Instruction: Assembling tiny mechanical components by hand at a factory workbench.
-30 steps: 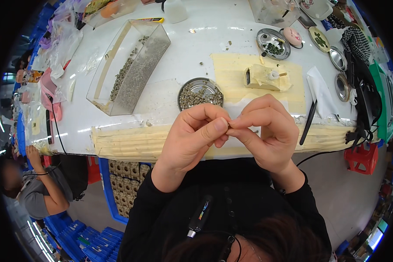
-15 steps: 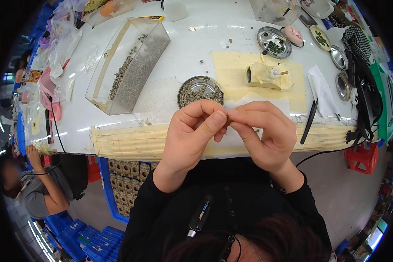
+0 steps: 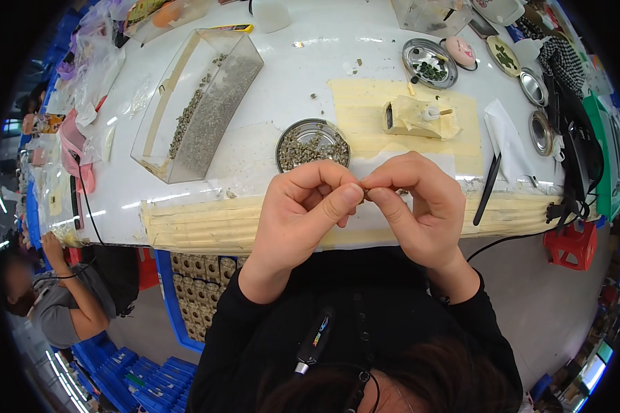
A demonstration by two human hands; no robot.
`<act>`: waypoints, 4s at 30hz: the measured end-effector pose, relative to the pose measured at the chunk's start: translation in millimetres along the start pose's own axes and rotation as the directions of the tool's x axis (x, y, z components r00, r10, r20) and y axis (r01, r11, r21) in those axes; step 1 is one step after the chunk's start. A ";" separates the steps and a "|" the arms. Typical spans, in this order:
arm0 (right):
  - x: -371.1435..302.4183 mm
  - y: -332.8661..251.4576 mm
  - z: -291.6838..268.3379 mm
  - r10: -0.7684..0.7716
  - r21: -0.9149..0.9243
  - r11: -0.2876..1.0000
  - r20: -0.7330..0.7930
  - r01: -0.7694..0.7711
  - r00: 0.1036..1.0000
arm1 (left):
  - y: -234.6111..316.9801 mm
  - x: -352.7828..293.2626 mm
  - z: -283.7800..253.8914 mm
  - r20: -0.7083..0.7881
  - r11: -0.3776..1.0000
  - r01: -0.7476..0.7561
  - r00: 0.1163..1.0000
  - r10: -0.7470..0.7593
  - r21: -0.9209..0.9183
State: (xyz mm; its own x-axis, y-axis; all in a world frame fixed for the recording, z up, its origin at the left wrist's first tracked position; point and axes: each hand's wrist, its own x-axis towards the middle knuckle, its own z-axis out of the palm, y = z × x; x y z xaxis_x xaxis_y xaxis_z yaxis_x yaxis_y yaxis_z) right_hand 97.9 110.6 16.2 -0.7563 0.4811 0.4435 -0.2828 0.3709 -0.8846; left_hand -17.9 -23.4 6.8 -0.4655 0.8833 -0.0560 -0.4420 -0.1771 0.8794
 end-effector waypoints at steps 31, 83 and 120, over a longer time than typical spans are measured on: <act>-6.2 6.1 8.4 -0.066 -0.136 0.989 -0.084 0.055 0.994 | -6.2 -2.1 5.2 0.016 0.696 -0.467 0.836 0.548 0.546; -8.5 -7.5 -5.5 0.451 0.436 0.752 0.205 -0.494 0.869 | -0.8 -1.9 4.0 0.181 0.410 -0.513 0.763 0.621 0.754; -11.2 -7.9 -4.0 0.462 0.368 0.783 0.193 -0.501 0.865 | 6.4 -5.5 7.3 0.184 0.357 -0.466 0.780 0.599 0.810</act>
State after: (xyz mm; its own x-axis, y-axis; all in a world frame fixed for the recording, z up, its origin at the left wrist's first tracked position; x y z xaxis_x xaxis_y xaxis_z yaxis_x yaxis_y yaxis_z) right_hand 111.0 105.4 18.8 -0.8993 0.4341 -0.0533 -0.0598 -0.2428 -0.9682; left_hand -12.5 -26.2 16.2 -0.4859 0.6627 0.5699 0.6801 -0.1229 0.7228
